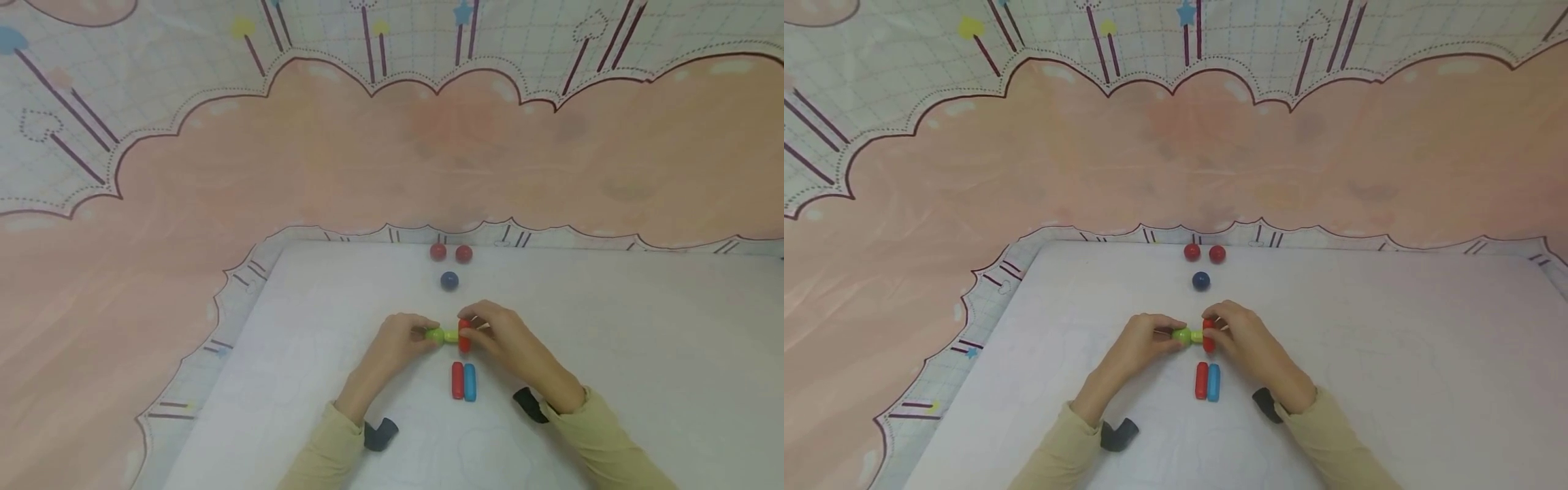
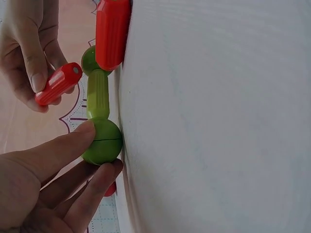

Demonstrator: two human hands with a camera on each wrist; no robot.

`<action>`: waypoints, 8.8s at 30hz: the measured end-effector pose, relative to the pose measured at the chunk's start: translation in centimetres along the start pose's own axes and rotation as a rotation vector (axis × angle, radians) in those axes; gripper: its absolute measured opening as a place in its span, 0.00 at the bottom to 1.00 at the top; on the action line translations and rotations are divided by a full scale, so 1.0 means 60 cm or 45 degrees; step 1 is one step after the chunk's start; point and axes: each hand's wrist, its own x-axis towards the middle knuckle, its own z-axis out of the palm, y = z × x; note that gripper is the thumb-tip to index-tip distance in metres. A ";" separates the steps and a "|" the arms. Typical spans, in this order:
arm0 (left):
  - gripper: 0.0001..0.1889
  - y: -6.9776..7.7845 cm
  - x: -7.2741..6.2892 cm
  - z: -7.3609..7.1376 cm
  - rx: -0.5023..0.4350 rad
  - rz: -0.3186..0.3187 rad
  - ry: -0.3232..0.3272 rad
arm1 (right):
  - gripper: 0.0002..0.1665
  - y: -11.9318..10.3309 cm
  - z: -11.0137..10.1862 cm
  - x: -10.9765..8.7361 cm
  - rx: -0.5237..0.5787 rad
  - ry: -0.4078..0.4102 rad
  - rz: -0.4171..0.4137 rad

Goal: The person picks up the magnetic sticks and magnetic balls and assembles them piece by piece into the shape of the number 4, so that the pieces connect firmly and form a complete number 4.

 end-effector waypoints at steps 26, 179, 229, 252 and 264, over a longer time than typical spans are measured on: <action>0.19 -0.007 0.001 -0.004 -0.035 0.048 -0.010 | 0.18 -0.009 0.019 0.048 0.129 0.064 0.029; 0.19 -0.011 -0.002 0.000 -0.044 0.065 -0.018 | 0.28 0.001 0.016 -0.038 -0.149 -0.156 0.013; 0.19 -0.013 -0.001 0.000 -0.081 0.083 -0.020 | 0.28 0.004 0.043 -0.054 -0.309 -0.257 -0.079; 0.18 -0.009 -0.001 0.002 -0.047 0.067 -0.010 | 0.32 0.000 0.015 -0.043 -0.269 -0.140 -0.154; 0.17 -0.001 -0.002 -0.003 0.077 0.073 0.020 | 0.30 0.003 -0.013 -0.033 -0.316 -0.093 -0.105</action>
